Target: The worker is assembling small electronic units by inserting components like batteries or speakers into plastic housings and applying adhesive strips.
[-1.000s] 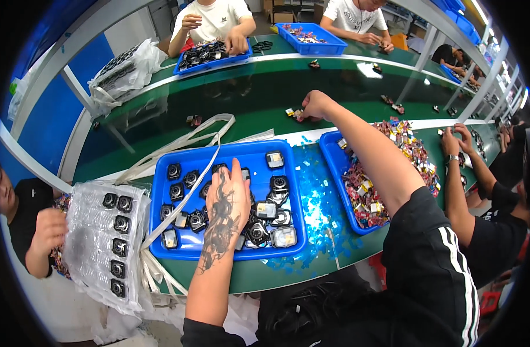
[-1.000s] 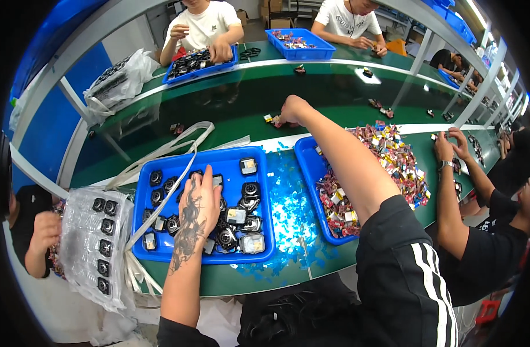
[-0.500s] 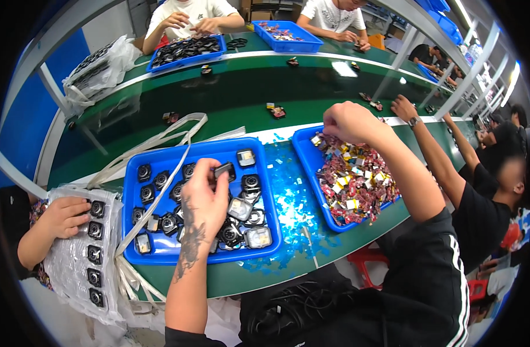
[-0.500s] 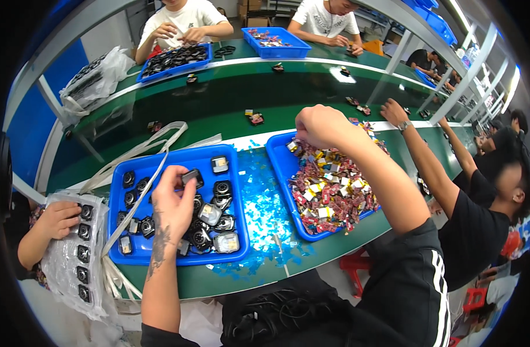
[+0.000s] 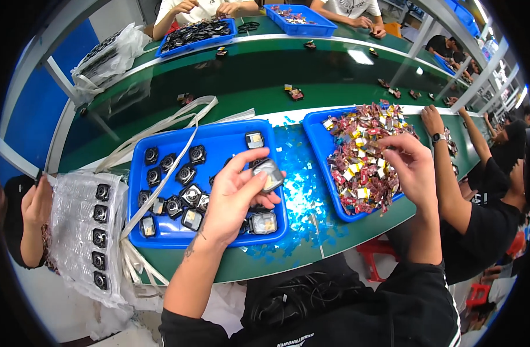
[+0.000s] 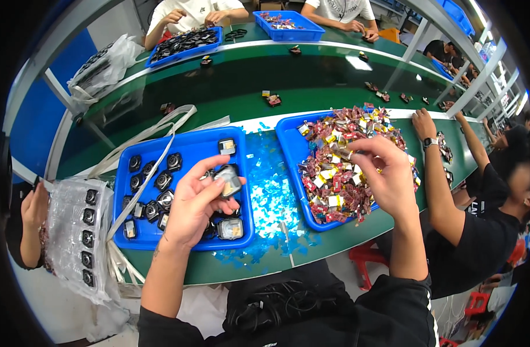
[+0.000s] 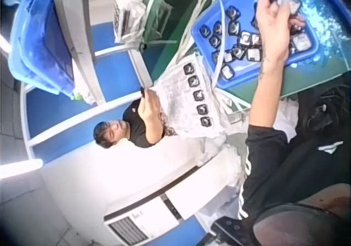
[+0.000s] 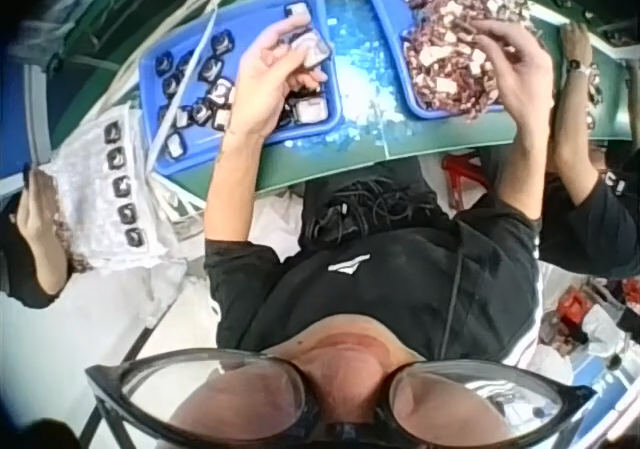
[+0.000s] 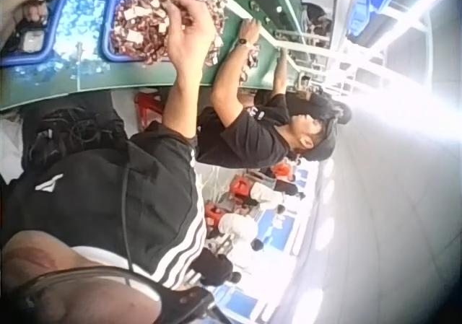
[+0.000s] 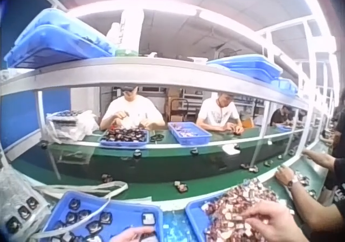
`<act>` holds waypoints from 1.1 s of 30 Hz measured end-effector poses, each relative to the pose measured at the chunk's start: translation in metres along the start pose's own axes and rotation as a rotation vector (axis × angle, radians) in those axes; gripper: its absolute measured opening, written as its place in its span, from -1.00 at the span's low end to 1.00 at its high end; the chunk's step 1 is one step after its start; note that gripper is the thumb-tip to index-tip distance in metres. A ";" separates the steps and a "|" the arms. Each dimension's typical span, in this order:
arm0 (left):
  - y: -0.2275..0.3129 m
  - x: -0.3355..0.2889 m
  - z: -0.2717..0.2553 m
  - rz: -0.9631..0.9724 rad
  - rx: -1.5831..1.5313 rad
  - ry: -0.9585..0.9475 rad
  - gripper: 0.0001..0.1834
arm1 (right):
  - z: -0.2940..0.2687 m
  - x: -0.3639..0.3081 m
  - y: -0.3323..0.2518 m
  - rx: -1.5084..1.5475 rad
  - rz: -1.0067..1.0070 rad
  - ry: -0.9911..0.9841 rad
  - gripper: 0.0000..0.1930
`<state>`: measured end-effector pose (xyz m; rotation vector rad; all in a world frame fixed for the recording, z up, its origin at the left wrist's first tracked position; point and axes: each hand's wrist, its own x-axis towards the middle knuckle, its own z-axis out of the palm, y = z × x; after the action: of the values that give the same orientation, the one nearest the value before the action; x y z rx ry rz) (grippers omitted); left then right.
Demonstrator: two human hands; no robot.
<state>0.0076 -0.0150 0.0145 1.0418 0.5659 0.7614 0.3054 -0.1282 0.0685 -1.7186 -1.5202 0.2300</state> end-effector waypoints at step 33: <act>-0.029 -0.011 0.018 0.262 0.569 0.027 -0.87 | 0.114 -0.027 -0.047 0.017 -0.543 -0.031 -0.81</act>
<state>0.0224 -0.0419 -0.0038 1.6569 0.6980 0.8658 0.1935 -0.1047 0.0158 -1.2321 -1.9335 -0.0132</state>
